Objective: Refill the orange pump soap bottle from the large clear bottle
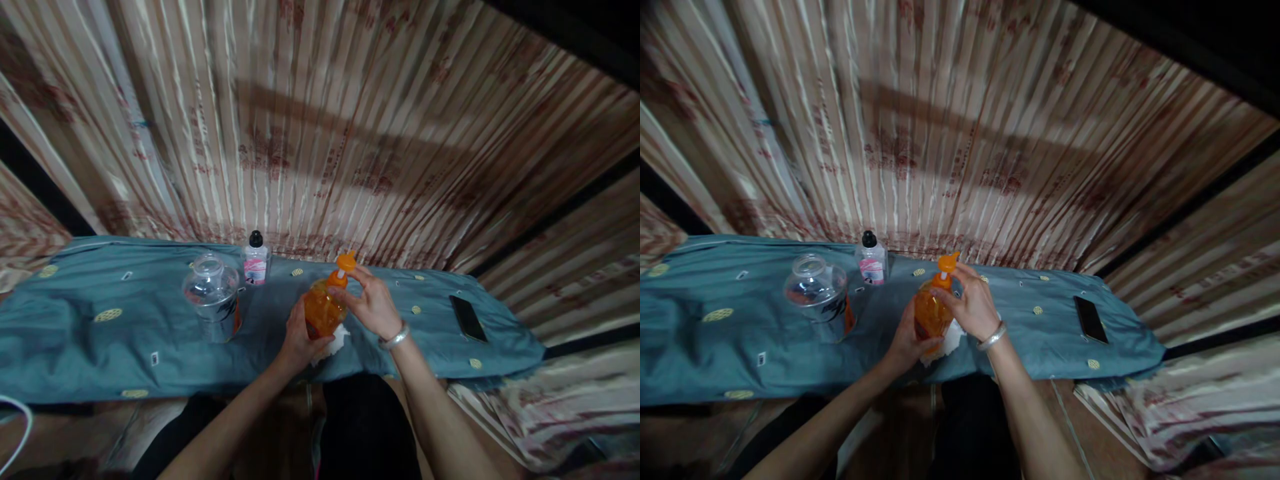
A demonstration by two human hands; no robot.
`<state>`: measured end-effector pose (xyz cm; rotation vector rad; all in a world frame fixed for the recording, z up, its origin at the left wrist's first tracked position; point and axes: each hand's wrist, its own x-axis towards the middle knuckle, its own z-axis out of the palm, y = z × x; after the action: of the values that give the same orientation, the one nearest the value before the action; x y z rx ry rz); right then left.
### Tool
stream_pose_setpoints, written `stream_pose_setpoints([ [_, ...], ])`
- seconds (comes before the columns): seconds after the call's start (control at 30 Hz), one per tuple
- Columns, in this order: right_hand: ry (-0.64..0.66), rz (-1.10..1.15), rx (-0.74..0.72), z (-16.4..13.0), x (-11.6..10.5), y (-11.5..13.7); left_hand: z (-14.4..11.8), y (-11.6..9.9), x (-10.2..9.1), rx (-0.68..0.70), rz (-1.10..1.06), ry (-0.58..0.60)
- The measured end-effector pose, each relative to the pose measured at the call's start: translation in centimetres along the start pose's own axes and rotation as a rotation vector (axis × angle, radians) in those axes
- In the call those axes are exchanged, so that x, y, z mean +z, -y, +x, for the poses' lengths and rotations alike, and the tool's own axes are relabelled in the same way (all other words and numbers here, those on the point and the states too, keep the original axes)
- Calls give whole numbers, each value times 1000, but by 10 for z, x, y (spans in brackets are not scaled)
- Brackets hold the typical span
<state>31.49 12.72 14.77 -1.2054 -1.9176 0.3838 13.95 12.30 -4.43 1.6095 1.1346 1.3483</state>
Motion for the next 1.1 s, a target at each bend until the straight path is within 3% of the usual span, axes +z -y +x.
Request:
stream_pose_setpoints([
  [0.17,-259,-108,71,-10,24,1,0,-3,-2,-1,-10,11],
  [0.23,-292,-114,88,-13,26,1,0,-4,-2,0,-15,16],
  [0.3,-232,-70,108,-14,22,1,1,-5,-1,-1,-16,14],
  [0.47,72,185,65,-9,2,-2,1,-6,-1,-4,-10,-1],
  [0.53,100,223,49,-8,2,-3,1,-5,-2,-6,-11,4],
  [0.73,-245,89,185,-16,34,-3,-1,-1,-4,-13,-9,15],
  [0.8,-284,61,194,-17,39,-2,-1,-1,-4,-13,-13,18],
  [0.9,-204,74,155,-16,30,-2,-1,-1,-3,-10,-18,21],
  [1.1,97,232,33,-7,2,-6,0,-3,-1,-8,-12,9],
])
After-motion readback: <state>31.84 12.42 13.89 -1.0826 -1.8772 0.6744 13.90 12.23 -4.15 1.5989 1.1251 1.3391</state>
